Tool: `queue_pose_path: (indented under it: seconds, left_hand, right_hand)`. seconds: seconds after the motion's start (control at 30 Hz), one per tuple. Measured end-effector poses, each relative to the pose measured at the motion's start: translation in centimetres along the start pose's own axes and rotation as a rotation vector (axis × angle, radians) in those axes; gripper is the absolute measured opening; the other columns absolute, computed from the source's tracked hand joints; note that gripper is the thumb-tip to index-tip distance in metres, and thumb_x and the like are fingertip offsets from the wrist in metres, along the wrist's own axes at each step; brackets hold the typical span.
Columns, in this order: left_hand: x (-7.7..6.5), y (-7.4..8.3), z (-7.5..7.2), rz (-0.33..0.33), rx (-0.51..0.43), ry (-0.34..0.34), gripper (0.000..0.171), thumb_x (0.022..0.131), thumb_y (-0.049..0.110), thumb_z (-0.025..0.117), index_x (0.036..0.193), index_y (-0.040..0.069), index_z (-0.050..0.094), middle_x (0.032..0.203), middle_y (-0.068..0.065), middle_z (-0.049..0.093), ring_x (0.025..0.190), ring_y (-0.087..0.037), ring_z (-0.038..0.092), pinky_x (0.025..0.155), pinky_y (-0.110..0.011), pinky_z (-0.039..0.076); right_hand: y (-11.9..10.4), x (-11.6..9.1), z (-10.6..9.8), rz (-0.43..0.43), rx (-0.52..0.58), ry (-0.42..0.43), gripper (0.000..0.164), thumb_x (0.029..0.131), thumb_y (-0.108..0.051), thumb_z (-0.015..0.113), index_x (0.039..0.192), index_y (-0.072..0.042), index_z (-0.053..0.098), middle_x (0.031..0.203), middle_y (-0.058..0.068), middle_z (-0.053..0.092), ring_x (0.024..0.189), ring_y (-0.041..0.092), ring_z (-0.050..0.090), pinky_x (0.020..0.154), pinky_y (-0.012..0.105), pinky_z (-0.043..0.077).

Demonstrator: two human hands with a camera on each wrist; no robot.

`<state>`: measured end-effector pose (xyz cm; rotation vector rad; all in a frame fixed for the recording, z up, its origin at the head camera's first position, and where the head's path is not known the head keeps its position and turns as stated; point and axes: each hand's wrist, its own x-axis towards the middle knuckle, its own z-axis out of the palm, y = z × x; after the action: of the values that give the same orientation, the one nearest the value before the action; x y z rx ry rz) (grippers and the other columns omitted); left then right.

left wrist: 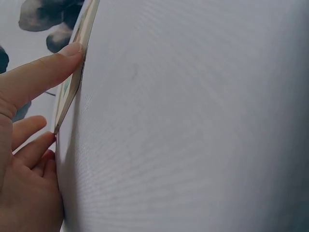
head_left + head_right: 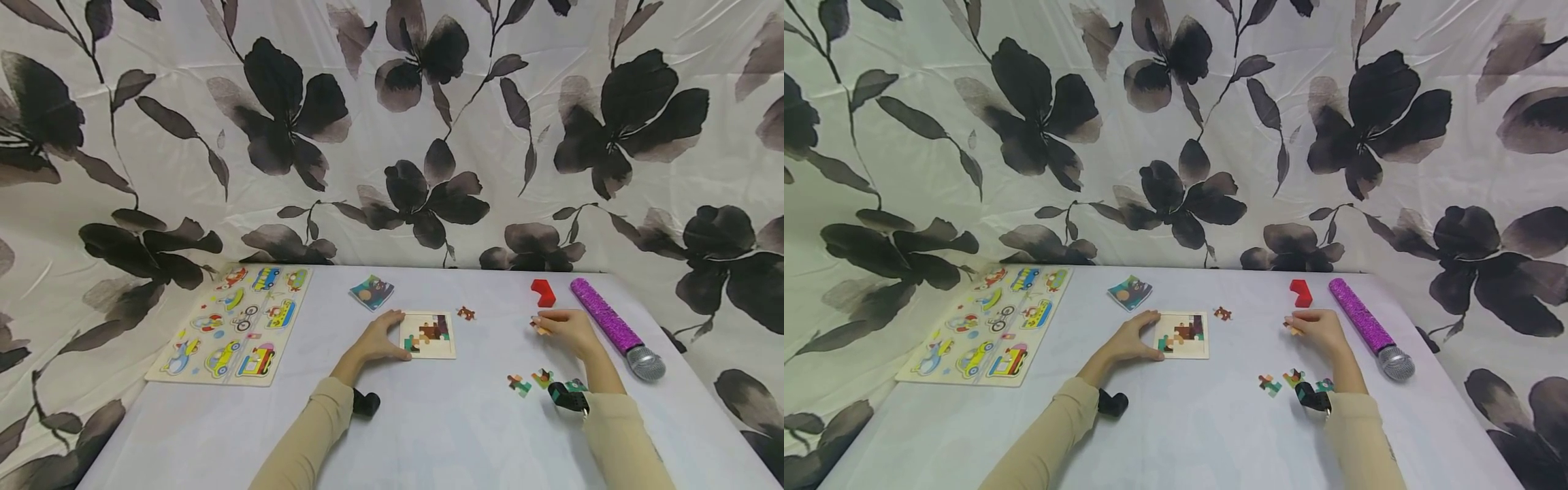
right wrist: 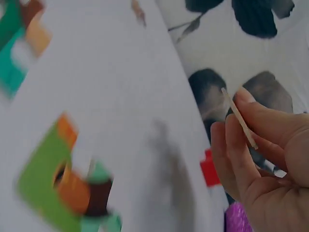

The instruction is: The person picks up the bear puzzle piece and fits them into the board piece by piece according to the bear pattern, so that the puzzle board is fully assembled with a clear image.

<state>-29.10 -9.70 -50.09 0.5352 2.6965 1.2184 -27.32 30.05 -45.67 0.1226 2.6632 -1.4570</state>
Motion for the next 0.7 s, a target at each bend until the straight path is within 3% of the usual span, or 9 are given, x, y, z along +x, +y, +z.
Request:
queue_pose_path:
  seconds: [0.17,0.3,0.47,0.6,0.7]
  left_hand:
    - [-0.1,0.1,0.0,-0.006,-0.001,0.003,0.092,0.06,0.025,0.088,0.138,0.001,0.045,0.147,-0.014,0.039,0.139,-0.032,0.027,0.113,-0.047,0.021]
    - [-0.3,0.2,-0.1,-0.004,-0.011,0.005,0.091,0.06,0.024,0.088,0.138,0.001,0.045,0.146,-0.014,0.039,0.139,-0.033,0.027,0.113,-0.048,0.021]
    - [-0.3,0.3,-0.2,-0.002,-0.008,0.007,0.091,0.06,0.024,0.088,0.137,0.0,0.045,0.146,-0.015,0.04,0.139,-0.033,0.027,0.113,-0.048,0.021]
    - [-0.3,0.2,-0.1,-0.002,-0.006,0.009,0.091,0.06,0.025,0.088,0.137,0.0,0.046,0.146,-0.015,0.04,0.139,-0.033,0.027,0.113,-0.048,0.022]
    - [-0.3,0.2,-0.1,-0.001,-0.01,0.01,0.091,0.06,0.025,0.088,0.137,0.0,0.046,0.146,-0.015,0.04,0.139,-0.033,0.027,0.113,-0.049,0.021]
  right_hand:
    - [-1.9,1.2,1.1,-0.093,0.121,-0.043,0.038,0.09,-0.022,0.064,0.109,0.011,0.062,0.096,0.001,0.07,0.086,0.008,0.057,0.084,0.027,0.049]
    - [-3.6,1.9,2.2,-0.101,0.299,-0.018,0.027,0.089,-0.026,0.065,0.104,-0.002,0.068,0.085,-0.014,0.068,0.079,0.003,0.056,0.076,0.021,0.048]
    - [-5.0,2.5,3.8,-0.078,0.636,-0.013,0.005,0.087,-0.014,0.067,0.088,-0.016,0.072,0.08,-0.009,0.071,0.065,0.002,0.055,0.058,0.012,0.048]
    - [-5.8,2.7,4.8,-0.063,0.819,-0.062,0.015,0.088,-0.003,0.063,0.085,-0.014,0.073,0.084,-0.003,0.071,0.073,0.007,0.066,0.067,0.019,0.055]
    - [-6.2,2.6,5.4,-0.044,0.857,-0.082,0.019,0.09,0.001,0.059,0.102,-0.006,0.072,0.091,-0.002,0.069,0.081,0.011,0.068,0.075,0.024,0.055]
